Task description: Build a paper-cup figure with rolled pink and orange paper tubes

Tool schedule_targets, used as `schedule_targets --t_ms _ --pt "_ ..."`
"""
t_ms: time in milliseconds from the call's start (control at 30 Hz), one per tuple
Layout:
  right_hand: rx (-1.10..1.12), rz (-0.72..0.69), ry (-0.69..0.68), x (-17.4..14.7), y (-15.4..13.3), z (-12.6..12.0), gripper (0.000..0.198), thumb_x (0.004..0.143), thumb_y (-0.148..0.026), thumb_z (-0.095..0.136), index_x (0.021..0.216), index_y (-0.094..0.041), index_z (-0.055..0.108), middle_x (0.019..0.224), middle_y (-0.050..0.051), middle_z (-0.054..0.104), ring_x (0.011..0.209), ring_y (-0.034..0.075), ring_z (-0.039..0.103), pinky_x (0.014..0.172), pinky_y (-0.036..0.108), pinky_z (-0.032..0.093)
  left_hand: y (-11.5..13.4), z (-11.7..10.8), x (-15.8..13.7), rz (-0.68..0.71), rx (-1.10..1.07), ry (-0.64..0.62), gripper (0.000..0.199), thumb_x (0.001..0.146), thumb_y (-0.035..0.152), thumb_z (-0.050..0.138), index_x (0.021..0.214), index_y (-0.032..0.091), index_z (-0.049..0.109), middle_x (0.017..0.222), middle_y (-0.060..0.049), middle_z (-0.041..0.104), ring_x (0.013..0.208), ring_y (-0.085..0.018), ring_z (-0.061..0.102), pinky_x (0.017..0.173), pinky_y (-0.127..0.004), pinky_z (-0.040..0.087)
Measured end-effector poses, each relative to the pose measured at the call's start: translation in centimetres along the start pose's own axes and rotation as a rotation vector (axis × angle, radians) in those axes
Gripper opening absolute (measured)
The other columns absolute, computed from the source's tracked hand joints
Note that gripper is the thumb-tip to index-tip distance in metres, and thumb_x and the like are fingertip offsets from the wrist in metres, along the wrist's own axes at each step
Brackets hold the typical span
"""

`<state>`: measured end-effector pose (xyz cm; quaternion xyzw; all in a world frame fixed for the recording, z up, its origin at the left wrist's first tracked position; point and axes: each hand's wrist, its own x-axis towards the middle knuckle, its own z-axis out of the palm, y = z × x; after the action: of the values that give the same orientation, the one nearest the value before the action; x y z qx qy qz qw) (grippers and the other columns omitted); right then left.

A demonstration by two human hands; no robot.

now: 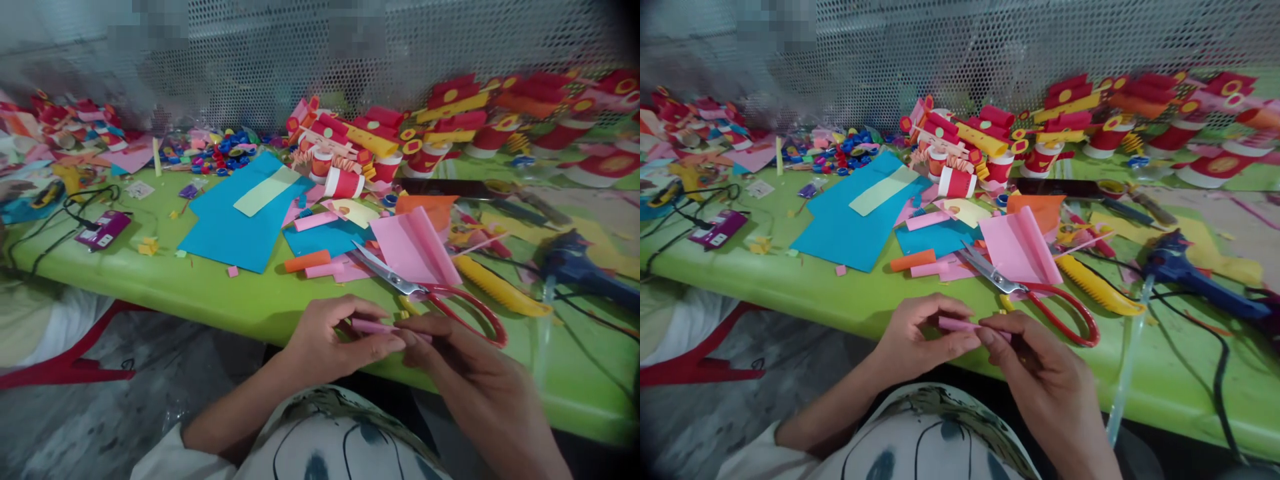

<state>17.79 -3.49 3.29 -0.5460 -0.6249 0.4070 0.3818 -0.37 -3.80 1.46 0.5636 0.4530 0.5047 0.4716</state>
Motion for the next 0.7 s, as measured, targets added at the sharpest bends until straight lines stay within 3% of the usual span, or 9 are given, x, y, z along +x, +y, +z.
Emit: schedule_targets --t_ms 133,233,333,467,567,700 --pt "0.039 -0.017 0.029 0.1 -0.4 0.9 0.021 0.083 -0.047 0.076 0.090 -0.027 0.075 0.070 0.000 0.067 0.062 0.016 0.061 0.057 0.027 0.054 0.4 -0.9 -0.6 -0.006 0.025 -0.026 0.016 0.085 0.024 0.074 0.100 0.020 0.078 0.097 -0.007 0.079 0.086 -0.018 0.074 0.074 -0.026 0.058" --pt "0.078 -0.003 0.013 0.4 -0.3 1.4 0.027 0.084 -0.046 0.076 0.101 -0.025 0.074 0.077 0.001 0.069 0.066 0.017 0.063 0.058 0.028 0.055 0.3 -1.6 -0.7 0.008 0.092 -0.012 0.016 0.086 0.020 0.072 0.100 0.021 0.078 0.095 -0.006 0.079 0.083 -0.016 0.072 0.072 -0.025 0.057" --pt "0.077 0.002 -0.024 0.9 0.0 1.9 0.037 0.086 -0.046 0.074 0.115 -0.024 0.070 0.086 0.004 0.072 0.072 0.018 0.066 0.060 0.030 0.056 0.1 -1.8 -0.7 -0.059 0.121 0.049 0.015 0.086 0.024 0.073 0.099 0.019 0.078 0.090 -0.006 0.079 0.079 -0.017 0.071 0.068 -0.025 0.056" --pt "0.024 -0.107 -0.027 1.6 0.4 2.3 0.043 0.090 -0.044 0.070 0.126 -0.023 0.063 0.091 0.004 0.072 0.075 0.018 0.069 0.061 0.030 0.058 -0.2 -2.0 -0.7 -0.139 0.137 0.122 0.019 0.086 0.032 0.074 0.099 0.019 0.077 0.092 -0.007 0.079 0.080 -0.018 0.072 0.070 -0.027 0.057" --pt "-0.227 -0.253 0.099 1.6 0.6 1.7 0.037 0.093 -0.041 0.065 0.127 -0.025 0.061 0.097 0.006 0.073 0.073 0.019 0.069 0.060 0.033 0.057 -0.3 -2.4 -0.4 -0.208 -0.010 0.184 0.027 0.086 0.036 0.075 0.106 0.018 0.075 0.087 -0.007 0.078 0.076 -0.017 0.072 0.070 -0.027 0.058" --pt "-0.792 -0.429 0.186 0.9 1.1 -0.1 0.026 0.099 -0.037 0.052 0.115 -0.021 0.066 0.114 0.016 0.070 0.102 0.038 0.069 0.075 0.052 0.058 -0.2 -3.5 0.4 -0.293 -0.301 0.201 0.032 0.084 0.042 0.077 0.103 0.017 0.073 0.077 -0.005 0.077 0.060 -0.012 0.068 0.060 -0.024 0.059"
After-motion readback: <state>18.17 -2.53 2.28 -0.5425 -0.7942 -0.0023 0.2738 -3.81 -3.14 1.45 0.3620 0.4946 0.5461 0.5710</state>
